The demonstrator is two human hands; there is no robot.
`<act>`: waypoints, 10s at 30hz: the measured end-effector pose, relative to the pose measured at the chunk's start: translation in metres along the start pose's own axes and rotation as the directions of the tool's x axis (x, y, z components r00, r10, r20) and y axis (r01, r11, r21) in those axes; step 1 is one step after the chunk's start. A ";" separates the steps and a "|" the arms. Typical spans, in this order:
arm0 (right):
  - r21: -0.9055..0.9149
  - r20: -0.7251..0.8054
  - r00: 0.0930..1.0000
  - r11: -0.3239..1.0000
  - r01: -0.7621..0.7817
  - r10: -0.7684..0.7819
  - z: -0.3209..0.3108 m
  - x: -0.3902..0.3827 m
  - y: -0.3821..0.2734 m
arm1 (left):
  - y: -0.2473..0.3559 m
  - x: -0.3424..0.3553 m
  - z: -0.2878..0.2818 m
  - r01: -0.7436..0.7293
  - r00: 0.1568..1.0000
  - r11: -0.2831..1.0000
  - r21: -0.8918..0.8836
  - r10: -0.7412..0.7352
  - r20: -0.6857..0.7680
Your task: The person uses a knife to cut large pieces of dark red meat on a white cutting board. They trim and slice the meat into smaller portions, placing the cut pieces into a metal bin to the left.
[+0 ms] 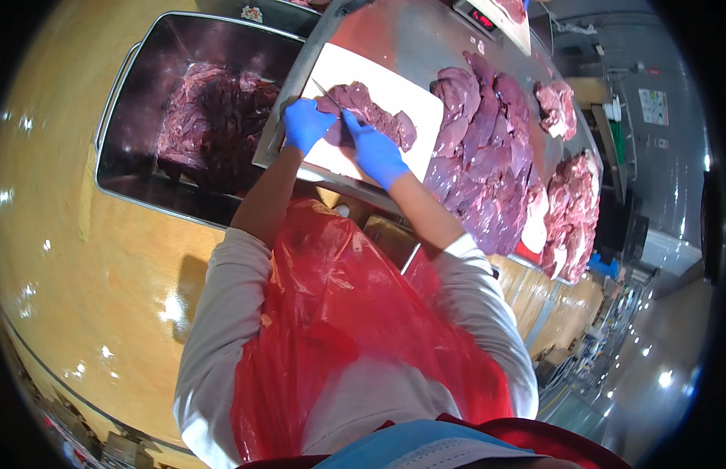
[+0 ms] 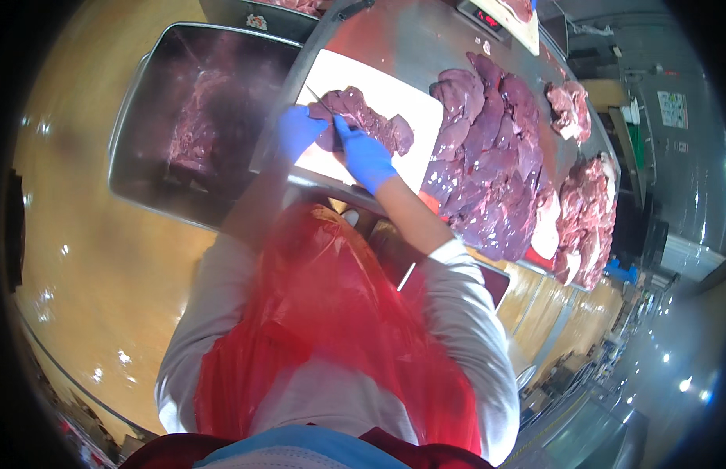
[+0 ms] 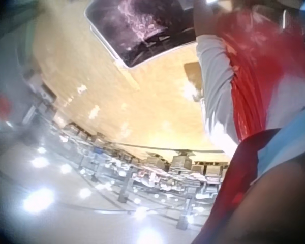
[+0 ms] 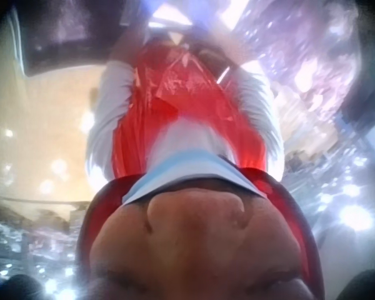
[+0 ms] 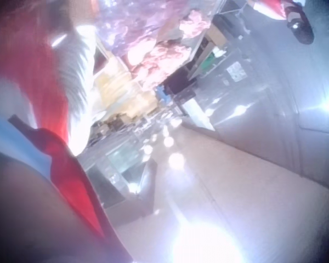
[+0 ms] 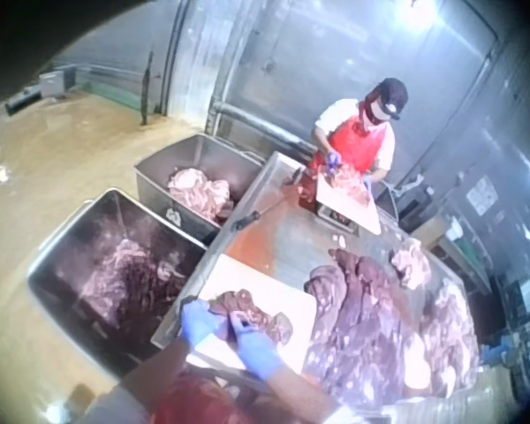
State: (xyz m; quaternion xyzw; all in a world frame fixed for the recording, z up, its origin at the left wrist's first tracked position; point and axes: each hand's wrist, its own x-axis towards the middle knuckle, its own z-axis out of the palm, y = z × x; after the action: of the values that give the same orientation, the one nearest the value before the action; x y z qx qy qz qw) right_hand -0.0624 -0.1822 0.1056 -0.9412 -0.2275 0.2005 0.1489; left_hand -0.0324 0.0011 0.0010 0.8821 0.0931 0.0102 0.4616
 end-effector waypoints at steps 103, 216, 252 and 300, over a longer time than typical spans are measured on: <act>0.359 -0.194 0.903 0.884 -0.298 0.383 0.026 -0.227 0.086 | 0.038 0.010 0.006 -0.795 0.561 0.550 0.257 0.504 0.656; 0.661 -0.493 0.523 0.691 -0.295 0.695 0.101 -0.298 0.112 | -0.014 0.044 -0.082 -0.553 0.786 0.582 0.596 0.601 0.143; 0.682 -0.505 0.526 0.690 -0.243 0.685 0.077 -0.280 0.118 | 0.147 0.126 0.006 -0.504 0.705 0.826 -0.252 0.562 0.432; 0.289 -0.067 0.948 0.915 -0.281 0.312 -0.021 -0.100 0.062 | 0.055 0.023 0.065 -0.121 0.984 0.965 -0.234 0.147 0.100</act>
State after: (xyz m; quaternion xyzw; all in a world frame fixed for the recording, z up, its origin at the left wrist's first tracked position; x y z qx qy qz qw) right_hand -0.1115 -0.2877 0.1323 -0.9445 -0.0431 0.1976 0.2589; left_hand 0.0052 -0.0783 0.0077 0.8270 0.0044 0.0006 0.5622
